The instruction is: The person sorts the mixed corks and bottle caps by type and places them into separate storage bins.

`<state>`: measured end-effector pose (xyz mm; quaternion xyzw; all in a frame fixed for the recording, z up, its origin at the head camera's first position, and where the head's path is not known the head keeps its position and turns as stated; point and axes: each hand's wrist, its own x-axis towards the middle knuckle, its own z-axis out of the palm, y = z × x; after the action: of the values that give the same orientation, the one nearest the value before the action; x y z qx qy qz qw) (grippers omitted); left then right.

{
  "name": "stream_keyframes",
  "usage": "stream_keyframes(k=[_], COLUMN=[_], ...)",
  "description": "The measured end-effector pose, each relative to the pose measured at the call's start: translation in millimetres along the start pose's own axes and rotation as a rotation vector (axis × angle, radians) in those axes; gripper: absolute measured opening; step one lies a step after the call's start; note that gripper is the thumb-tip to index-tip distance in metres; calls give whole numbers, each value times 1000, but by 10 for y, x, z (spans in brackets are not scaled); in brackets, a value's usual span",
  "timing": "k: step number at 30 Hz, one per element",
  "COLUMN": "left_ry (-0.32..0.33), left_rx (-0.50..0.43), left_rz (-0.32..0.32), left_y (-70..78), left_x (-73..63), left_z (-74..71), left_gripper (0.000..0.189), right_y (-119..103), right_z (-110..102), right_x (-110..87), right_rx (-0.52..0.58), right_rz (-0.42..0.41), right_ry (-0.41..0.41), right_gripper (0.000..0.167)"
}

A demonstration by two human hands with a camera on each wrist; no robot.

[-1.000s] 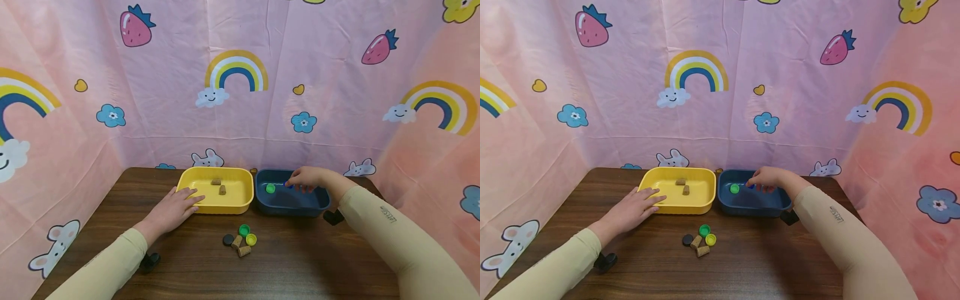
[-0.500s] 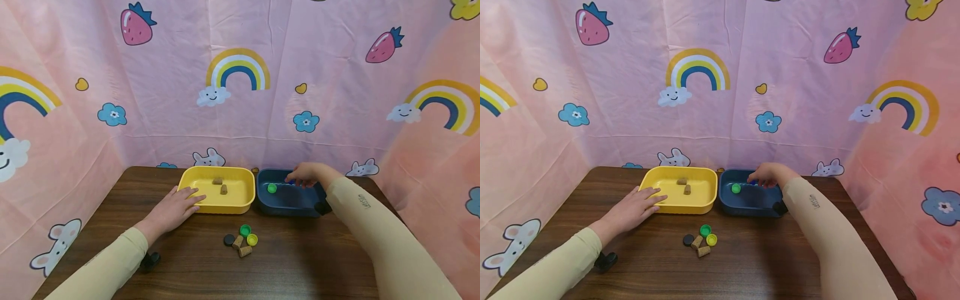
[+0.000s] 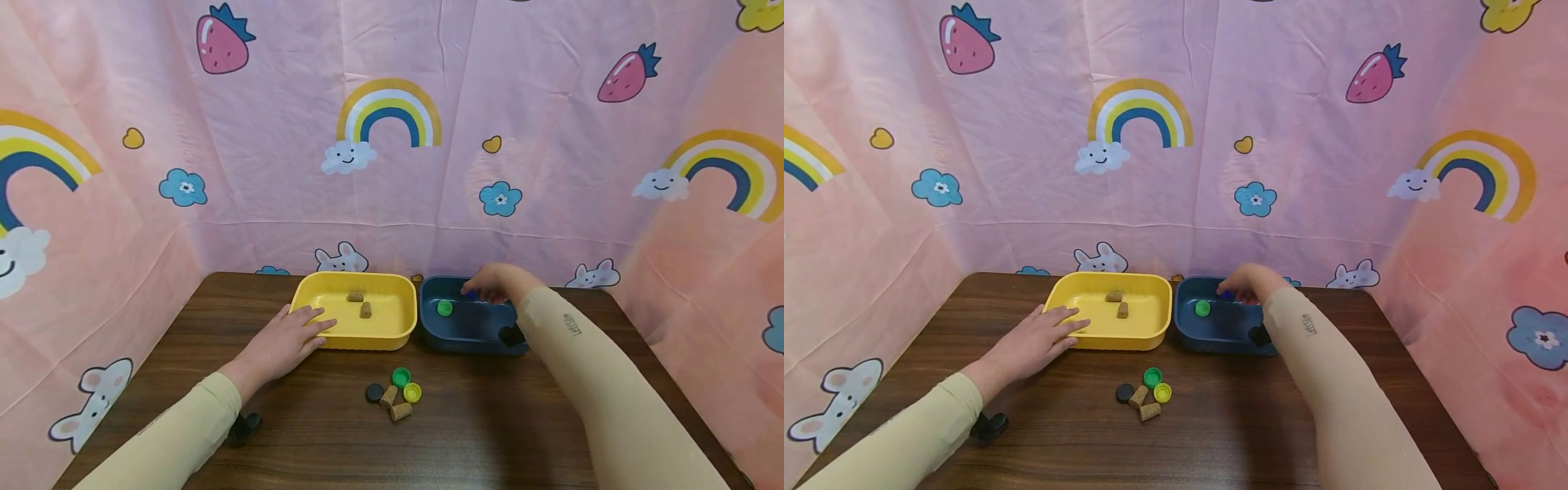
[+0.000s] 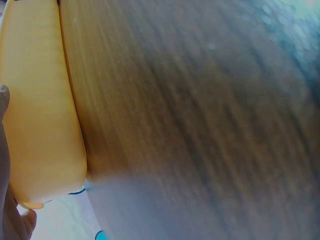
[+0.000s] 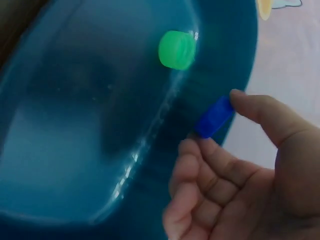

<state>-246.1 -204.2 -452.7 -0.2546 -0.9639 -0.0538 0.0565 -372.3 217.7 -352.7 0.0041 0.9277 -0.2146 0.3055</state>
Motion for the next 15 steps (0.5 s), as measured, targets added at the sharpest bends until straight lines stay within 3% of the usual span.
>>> stream_keyframes(k=[4, 15], left_ry=[4, -2], left_rx=[-2, -8], left_rz=[-1, -11], left_y=[-5, -16], left_x=[2, 2], left_z=[6, 27], left_gripper=[45, 46], right_y=[11, 26], right_z=[88, 294], right_x=[62, 371], right_rx=[-26, -86], right_rz=[18, 59], right_ry=[59, 82], right_gripper=[49, 44])
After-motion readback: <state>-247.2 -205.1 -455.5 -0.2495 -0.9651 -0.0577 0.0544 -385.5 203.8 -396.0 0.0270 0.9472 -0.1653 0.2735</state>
